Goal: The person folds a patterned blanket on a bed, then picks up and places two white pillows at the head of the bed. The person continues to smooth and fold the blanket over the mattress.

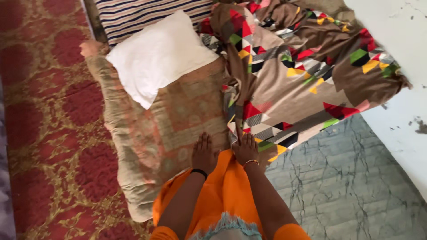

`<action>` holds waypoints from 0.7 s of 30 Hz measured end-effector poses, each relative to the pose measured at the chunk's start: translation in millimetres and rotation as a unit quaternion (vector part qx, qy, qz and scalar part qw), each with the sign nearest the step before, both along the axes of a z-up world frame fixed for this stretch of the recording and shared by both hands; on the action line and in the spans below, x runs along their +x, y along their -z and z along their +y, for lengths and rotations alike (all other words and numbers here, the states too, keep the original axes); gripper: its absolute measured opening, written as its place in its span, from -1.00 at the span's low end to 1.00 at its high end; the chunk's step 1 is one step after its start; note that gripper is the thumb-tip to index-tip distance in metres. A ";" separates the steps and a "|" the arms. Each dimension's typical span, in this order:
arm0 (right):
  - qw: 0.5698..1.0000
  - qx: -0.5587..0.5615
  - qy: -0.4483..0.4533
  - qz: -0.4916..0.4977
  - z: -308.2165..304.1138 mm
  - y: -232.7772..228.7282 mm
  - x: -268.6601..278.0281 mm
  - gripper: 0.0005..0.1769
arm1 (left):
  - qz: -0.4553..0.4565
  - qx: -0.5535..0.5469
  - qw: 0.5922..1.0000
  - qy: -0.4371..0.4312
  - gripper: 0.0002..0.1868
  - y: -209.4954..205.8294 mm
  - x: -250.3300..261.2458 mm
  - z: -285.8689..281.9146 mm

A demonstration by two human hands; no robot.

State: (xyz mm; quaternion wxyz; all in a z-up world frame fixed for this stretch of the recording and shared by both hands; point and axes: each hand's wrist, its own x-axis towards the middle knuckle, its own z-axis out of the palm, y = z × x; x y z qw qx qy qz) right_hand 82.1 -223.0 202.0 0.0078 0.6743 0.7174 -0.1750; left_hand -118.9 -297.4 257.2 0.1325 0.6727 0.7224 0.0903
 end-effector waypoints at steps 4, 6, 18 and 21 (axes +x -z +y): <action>0.998 0.055 -0.012 0.018 -22.7 0.1 -25.8 -0.04 | -0.017 0.008 1.000 -0.014 -0.15 -13.2 -39.0 -35.1; 0.995 0.092 -0.018 0.028 -39.2 1.8 -40.4 -0.02 | -0.010 -0.010 1.000 -0.009 -0.15 -21.5 -63.0 -48.1; 0.994 0.096 0.012 0.048 -115.4 8.9 -27.7 -0.07 | -0.004 -0.009 1.000 0.020 -0.13 17.4 -68.6 -80.4; 0.996 0.081 0.023 0.039 -105.8 11.9 0.2 -0.07 | -0.011 -0.025 1.000 0.013 -0.17 28.5 -37.5 -65.3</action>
